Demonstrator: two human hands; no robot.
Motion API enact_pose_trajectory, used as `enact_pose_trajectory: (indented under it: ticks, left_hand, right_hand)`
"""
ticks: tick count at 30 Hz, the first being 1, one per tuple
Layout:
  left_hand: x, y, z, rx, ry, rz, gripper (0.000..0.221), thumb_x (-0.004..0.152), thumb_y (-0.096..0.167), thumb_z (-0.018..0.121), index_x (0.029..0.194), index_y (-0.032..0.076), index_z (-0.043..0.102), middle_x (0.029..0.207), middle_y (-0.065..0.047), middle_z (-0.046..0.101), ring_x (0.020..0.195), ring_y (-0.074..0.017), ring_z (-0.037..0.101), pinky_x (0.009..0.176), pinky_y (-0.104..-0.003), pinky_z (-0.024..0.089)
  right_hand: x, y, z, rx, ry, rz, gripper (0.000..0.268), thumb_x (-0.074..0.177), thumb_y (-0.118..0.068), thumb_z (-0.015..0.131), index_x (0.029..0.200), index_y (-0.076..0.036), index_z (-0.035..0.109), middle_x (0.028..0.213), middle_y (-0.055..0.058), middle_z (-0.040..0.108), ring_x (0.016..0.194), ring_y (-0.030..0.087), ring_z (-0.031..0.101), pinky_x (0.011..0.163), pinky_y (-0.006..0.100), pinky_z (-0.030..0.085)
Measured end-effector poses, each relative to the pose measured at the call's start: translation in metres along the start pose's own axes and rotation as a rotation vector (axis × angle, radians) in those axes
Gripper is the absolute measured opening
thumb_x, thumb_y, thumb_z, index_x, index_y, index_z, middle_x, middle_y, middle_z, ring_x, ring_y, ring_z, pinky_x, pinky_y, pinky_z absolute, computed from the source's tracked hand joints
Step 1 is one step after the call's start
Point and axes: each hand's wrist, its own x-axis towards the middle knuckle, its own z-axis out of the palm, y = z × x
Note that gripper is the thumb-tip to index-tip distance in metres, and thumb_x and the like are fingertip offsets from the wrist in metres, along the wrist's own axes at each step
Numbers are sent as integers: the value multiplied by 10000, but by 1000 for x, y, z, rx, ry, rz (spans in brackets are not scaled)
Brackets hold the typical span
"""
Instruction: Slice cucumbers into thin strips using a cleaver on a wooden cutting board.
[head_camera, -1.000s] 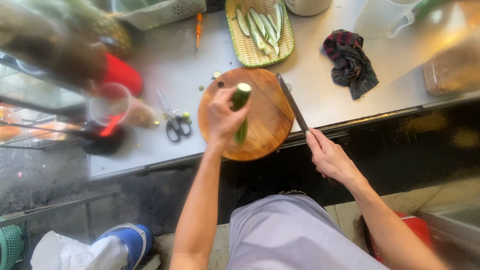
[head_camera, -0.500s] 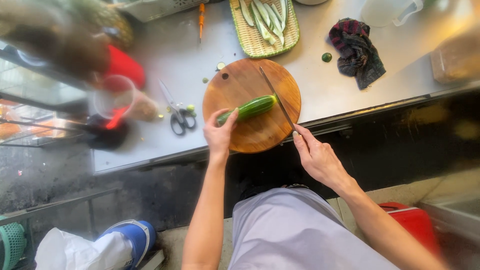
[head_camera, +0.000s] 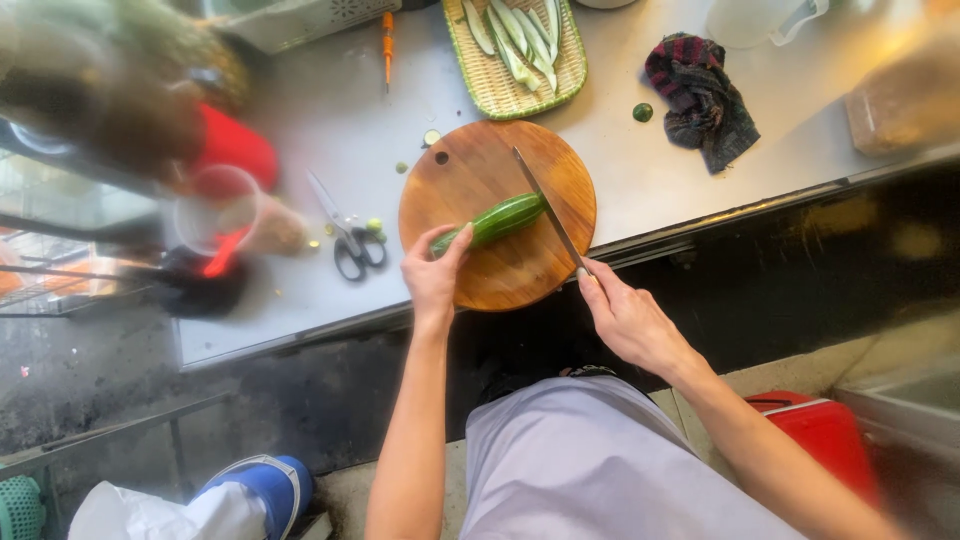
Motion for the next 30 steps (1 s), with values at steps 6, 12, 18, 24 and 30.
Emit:
enact_pose_trajectory:
  ticks: [6, 12, 18, 24, 30]
  left_hand:
    - [3, 0, -5, -46, -28, -4, 350, 810, 123, 864, 1100, 4, 708, 943, -54, 725, 799, -107, 686, 696, -230, 579]
    - [9, 64, 4, 171, -3, 381, 389, 799, 128, 894, 1114, 43, 683, 1012, -54, 744, 893, -134, 745, 784, -265, 630]
    - [-5, 89, 41, 675, -17, 712, 455, 765, 239, 938, 1152, 85, 753, 989, -83, 767, 846, -198, 735, 754, -325, 614]
    - [-21, 85, 42, 592, -128, 573, 549, 776, 322, 903, 1212, 38, 728, 1016, -117, 778, 822, -177, 774, 727, -290, 628]
    - [-16, 73, 31, 229, -192, 281, 510, 931, 318, 774, 1322, 0, 698, 1030, -130, 805, 860, -110, 759, 751, -247, 601]
  right_hand:
    - [3, -31, -21, 96, -126, 165, 532, 1021, -464, 387, 1500, -250, 476, 624, 115, 599, 493, 244, 609, 515, 396, 552]
    - [-2, -9, -34, 149, -24, 219, 529, 1022, -471, 412, 1485, -237, 513, 625, 79, 569, 483, 190, 584, 469, 374, 530]
    - [-7, -33, -20, 59, 55, -105, 522, 1021, -433, 474, 1468, -166, 512, 680, 129, 669, 640, 246, 689, 670, 393, 549]
    - [-16, -64, -16, 62, 26, -130, 496, 1024, -392, 452, 1463, -174, 521, 675, 167, 683, 648, 287, 713, 683, 415, 555]
    - [-13, -61, -8, 30, 75, -234, 474, 1042, -358, 449, 1455, -140, 524, 671, 189, 677, 640, 318, 705, 646, 439, 547]
